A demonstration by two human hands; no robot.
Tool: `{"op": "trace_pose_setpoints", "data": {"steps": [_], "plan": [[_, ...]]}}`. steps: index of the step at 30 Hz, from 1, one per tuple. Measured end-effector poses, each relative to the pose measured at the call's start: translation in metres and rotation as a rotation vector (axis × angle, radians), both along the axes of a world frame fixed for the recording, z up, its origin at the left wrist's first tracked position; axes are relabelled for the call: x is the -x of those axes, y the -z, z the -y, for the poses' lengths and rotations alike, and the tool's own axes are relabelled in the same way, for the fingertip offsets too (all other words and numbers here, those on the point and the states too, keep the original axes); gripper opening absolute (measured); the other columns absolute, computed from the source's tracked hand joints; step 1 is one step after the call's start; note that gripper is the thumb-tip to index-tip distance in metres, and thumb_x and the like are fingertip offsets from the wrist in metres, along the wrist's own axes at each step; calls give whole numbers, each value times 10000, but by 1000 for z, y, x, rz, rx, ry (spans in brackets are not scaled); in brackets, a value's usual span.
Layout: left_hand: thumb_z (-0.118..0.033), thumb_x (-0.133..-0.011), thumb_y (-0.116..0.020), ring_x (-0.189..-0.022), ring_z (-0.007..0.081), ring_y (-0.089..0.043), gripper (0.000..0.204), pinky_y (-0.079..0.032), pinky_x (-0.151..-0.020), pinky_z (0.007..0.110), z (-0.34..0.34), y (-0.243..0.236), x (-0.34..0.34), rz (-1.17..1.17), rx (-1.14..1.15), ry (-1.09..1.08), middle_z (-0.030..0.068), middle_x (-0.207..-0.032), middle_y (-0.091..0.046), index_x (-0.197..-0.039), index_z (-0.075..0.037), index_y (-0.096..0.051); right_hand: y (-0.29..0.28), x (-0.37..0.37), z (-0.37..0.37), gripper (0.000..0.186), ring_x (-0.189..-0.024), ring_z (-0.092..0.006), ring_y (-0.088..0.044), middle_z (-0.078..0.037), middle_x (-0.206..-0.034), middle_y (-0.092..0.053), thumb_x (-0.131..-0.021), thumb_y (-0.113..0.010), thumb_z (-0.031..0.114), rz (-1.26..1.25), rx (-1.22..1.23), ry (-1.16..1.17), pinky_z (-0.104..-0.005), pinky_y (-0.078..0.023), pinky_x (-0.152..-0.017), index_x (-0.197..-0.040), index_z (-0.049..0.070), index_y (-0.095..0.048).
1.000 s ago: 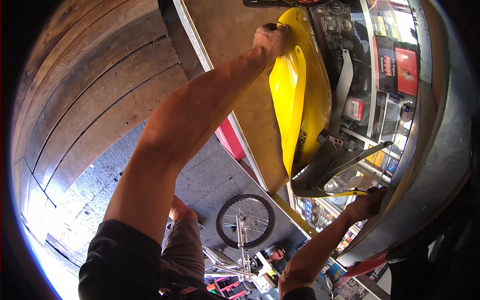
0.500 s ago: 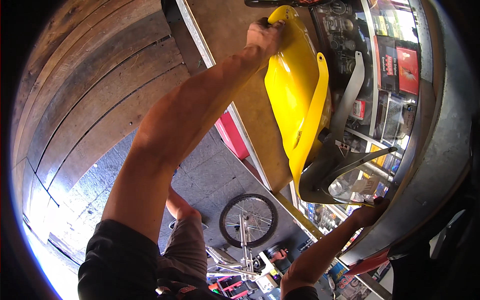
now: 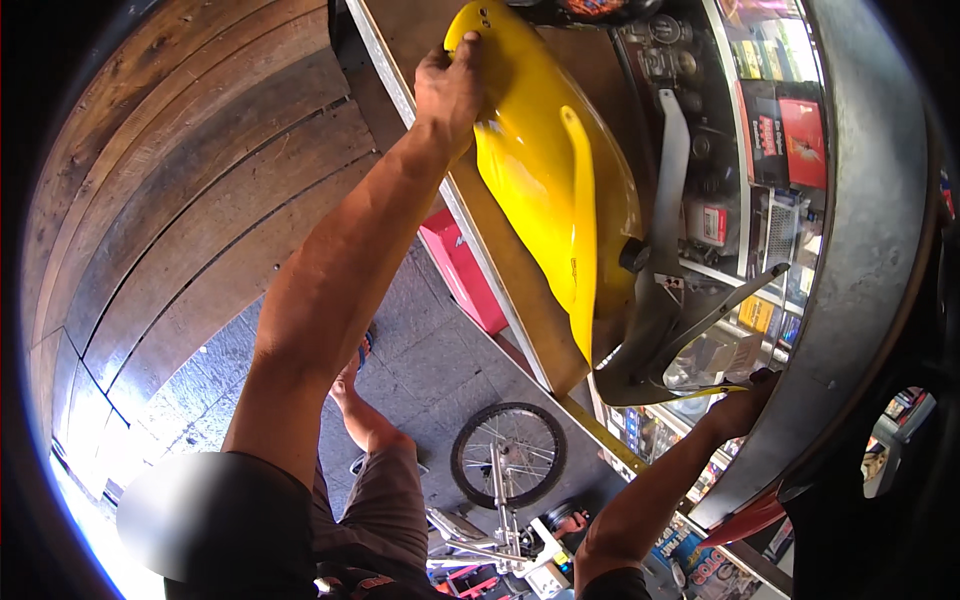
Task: The person holds a yellow motorcycle fairing component and uses a small tool to work on the interior windshield mounts, then moves the component and a yellow fuel tank onto a workbench shelf.
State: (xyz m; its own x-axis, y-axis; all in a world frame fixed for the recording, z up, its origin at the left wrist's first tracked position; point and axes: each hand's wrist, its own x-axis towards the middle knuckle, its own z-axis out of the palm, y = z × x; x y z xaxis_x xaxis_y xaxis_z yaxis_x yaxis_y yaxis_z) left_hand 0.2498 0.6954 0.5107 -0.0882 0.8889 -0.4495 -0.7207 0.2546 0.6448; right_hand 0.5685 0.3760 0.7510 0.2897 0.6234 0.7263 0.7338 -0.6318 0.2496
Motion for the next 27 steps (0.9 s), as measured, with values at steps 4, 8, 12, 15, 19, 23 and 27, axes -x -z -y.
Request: {"op": "trace_pose_setpoints", "data": {"steps": [4,8,12,15,19,23,27], "plan": [[-370,-941,-597,-864,225,-647,551,-532,-771,313,-4,14,7,-17,-2,47,171,-1028,-655,-1226,93,-505,6,16,-31,278,-669,-223,-487,-82,-779,-516,-966,-387,218,-40,-37,-56,-356,-436,-649,-830,4,-504],[-367,-947,-585,-864,230,-640,518,-530,-765,322,-10,4,8,109,71,153,157,-1018,-652,-1204,79,-521,6,37,-53,308,-635,-224,-485,-87,-755,-511,-970,-378,232,-93,-59,-105,-358,-438,-613,-806,1,-496],[-364,-951,-578,-771,208,-643,482,-540,-693,336,-22,-1,2,263,-9,209,121,-955,-665,-1178,59,-541,5,74,-80,332,-638,-220,-477,-92,-756,-504,-969,-366,256,-211,-92,-125,-350,-435,-613,-798,-1,-489],[-376,-945,-592,-780,203,-656,501,-545,-702,329,-26,-2,-15,279,-59,286,126,-978,-673,-1184,62,-552,5,62,-79,352,-663,-225,-491,-100,-778,-521,-975,-362,272,-252,-99,-108,-350,-438,-631,-802,-4,-497],[-370,-958,-566,-827,208,-659,506,-533,-746,327,-23,5,-33,167,-53,369,134,-1020,-679,-1226,58,-540,2,46,-65,385,-707,-244,-522,-115,-814,-554,-992,-359,290,6,68,-83,-365,-444,-665,-833,-15,-533],[-405,-939,-576,-933,250,-652,529,-498,-827,348,-26,8,-40,-121,-2,381,194,-1063,-675,-1237,32,-562,5,42,-54,392,-744,-263,-549,-134,-840,-584,-1000,-377,290,-24,-50,-59,-382,-448,-692,-880,-29,-570],[-242,-798,-699,-973,381,-594,416,-481,-859,414,-35,13,-29,-717,-189,-79,214,-1042,-614,-1089,18,-556,9,47,-56,358,-749,-265,-553,-139,-842,-588,-982,-398,259,-34,-70,-114,-385,-449,-700,-897,-36,-582]]}}
